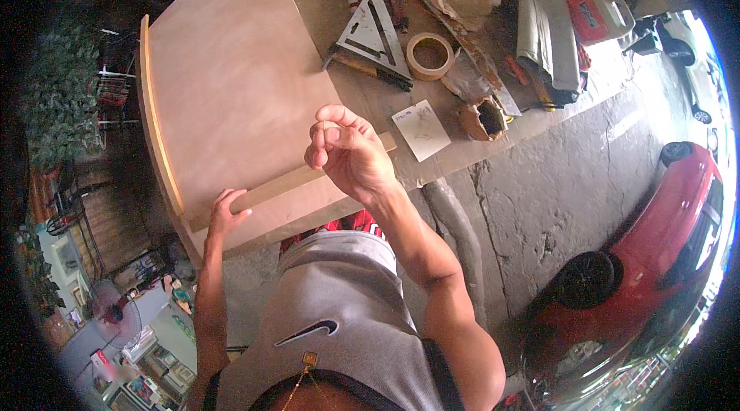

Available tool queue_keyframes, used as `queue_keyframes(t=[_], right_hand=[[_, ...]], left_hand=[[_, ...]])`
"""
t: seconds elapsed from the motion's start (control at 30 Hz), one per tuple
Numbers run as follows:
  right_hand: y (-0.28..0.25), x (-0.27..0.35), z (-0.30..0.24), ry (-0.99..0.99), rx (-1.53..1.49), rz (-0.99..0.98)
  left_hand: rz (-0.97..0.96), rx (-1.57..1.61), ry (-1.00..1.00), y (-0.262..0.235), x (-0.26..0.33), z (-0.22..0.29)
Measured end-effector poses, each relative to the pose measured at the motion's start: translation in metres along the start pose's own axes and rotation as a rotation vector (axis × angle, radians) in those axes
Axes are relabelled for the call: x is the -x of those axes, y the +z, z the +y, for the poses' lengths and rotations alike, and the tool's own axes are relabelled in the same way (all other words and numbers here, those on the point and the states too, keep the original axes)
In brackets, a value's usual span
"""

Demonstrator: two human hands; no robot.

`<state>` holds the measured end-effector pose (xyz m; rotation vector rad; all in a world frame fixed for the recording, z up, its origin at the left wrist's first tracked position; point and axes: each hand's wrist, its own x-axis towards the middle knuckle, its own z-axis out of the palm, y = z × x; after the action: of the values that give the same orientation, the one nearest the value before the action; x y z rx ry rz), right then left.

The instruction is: The person assembles a wooden frame by hammering nails into a large plywood sheet and attaching wooden strips along its edges. They repeatedly position strips, hammer nails, and adjust the pieces to form a rectangular frame.

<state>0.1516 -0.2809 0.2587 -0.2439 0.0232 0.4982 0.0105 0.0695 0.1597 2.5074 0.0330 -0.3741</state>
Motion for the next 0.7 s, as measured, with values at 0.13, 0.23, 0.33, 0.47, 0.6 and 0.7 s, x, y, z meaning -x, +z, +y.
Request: queue_keyframes(t=[0.13, 0.23, 0.33, 0.47, 0.6, 0.7], right_hand=[[0.0, 0.005, 0.0, 0.022, 0.032, -0.004], [-0.011, 0.011, 0.0, -0.002, 0.118, 0.035], [-0.03, 0.017, -0.006, -0.089, 0.313, 0.137], [-0.059, 0.032, -0.015, -0.145, 0.447, 0.314], [-0.082, 0.044, -0.012, -0.195, 0.651, 0.415], [-0.09, 0.044, 0.003, -0.197, 0.826, 0.461]], left_hand=[[0.008, 0.043, -0.041, 0.007, 0.016, -0.004], [0.03, 0.057, -0.052, 0.007, 0.032, -0.015], [0.078, 0.108, -0.064, 0.002, 0.054, -0.028], [0.176, 0.273, -0.089, -0.001, 0.087, -0.042], [0.37, 0.514, -0.3, 0.005, 0.11, -0.053], [0.494, 0.51, -0.355, 0.011, 0.103, -0.064]])
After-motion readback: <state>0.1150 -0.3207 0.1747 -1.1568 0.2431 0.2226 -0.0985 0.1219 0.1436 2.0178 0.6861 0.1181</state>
